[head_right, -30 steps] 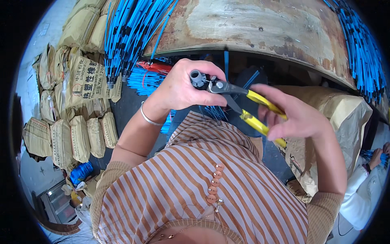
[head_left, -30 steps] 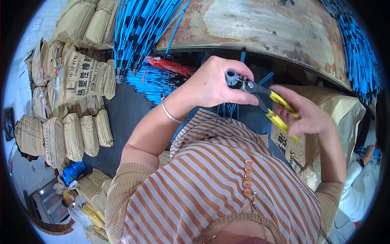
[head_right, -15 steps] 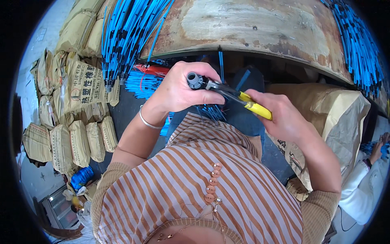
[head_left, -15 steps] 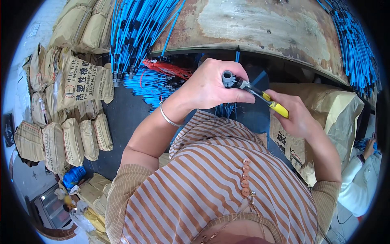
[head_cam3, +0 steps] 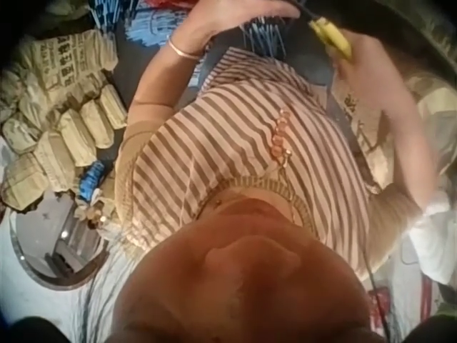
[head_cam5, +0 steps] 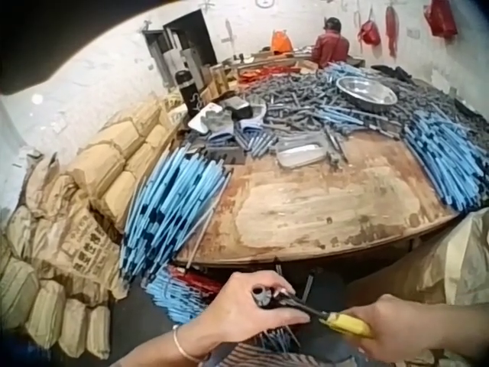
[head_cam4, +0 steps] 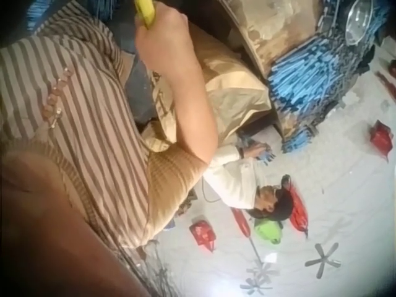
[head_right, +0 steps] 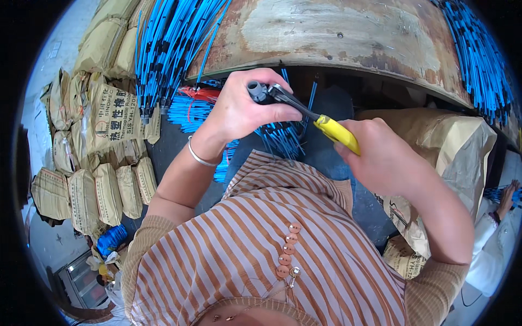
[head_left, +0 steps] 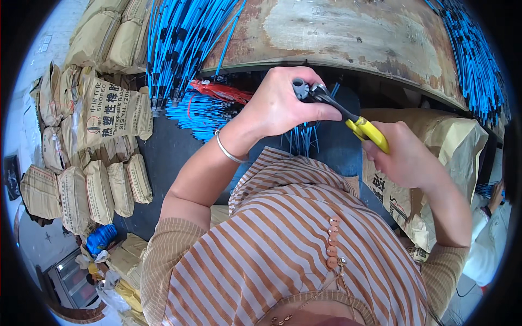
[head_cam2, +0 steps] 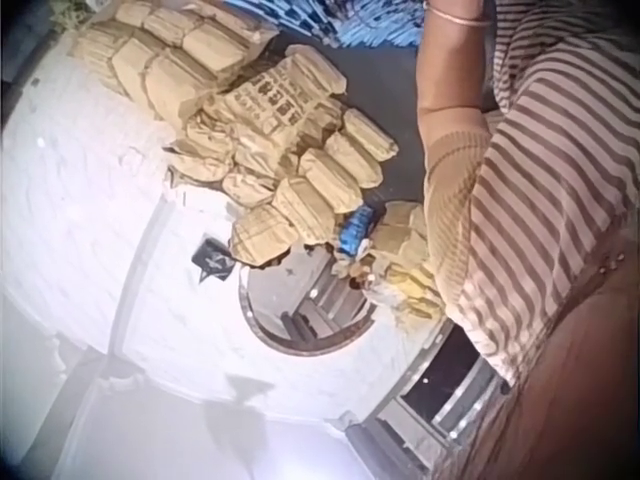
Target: Assembling small blue rods and components onto a circular frame using pliers.
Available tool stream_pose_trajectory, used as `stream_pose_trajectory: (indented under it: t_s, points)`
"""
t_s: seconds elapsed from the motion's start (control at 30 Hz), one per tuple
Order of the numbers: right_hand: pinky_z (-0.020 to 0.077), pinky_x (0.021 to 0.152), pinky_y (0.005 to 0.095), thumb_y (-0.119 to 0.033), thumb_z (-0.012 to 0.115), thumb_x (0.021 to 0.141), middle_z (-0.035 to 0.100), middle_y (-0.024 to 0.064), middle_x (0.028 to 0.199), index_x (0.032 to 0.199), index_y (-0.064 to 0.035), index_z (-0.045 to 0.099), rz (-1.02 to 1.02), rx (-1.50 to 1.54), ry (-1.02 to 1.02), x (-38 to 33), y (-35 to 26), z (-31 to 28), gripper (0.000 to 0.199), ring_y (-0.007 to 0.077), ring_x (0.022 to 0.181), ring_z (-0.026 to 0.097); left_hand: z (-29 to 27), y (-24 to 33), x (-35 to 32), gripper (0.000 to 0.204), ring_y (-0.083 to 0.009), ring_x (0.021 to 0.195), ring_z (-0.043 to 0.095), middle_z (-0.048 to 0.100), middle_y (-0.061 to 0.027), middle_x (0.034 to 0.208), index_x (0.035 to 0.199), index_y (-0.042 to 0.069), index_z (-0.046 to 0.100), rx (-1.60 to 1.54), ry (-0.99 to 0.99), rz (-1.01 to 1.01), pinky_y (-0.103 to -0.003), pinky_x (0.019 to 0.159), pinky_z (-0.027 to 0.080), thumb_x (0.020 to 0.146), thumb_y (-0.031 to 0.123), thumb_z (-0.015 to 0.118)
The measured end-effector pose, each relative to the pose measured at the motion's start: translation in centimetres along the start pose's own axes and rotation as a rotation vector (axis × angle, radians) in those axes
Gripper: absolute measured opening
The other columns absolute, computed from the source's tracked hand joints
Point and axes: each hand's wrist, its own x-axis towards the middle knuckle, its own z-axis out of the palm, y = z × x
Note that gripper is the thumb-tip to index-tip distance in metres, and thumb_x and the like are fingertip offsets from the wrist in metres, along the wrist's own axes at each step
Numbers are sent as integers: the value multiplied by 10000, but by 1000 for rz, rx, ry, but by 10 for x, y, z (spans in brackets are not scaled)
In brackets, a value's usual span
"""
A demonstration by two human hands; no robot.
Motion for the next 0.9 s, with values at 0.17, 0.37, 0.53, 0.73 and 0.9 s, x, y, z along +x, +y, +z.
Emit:
stream_pose_trajectory:
  t_s: [0.17,0.37,0.53,0.73,0.9]
  points:
    - [432,653,270,-23,610,791,595,53,804,970,-9,556,-164,164,212,43,45,39,187,128,691,533,-10,-13,7,365,-127,617,538,631,-61,688,979,9,626,-21,-48,117,-218,614,428,672,155,757]
    - [442,796,300,-134,683,772,613,83,952,1054,-8,546,-428,557,373,100,59,91,338,178,839,560,-20,-27,9,487,-171,750,579,651,-110,819,1202,16,502,-638,-56,193,-253,716,450,804,263,638]
    - [438,829,299,-140,696,767,597,106,1023,1108,-12,511,-379,607,309,109,57,99,408,178,888,558,-12,-52,-7,461,-222,864,604,650,-157,949,1228,21,474,-888,116,139,-295,787,466,835,230,590]
    - [449,814,325,-97,683,769,547,139,1104,1198,-24,433,-688,654,532,101,58,99,502,195,918,542,-1,-59,-19,411,-255,899,616,645,-175,995,1149,17,520,-351,104,144,-326,818,476,755,72,625]
    - [440,849,349,-25,651,763,504,133,1130,1299,-68,361,-580,730,389,41,51,75,611,213,971,513,4,-57,-16,371,-172,785,587,649,-91,887,1031,36,567,-535,112,190,-266,732,464,678,-9,670]
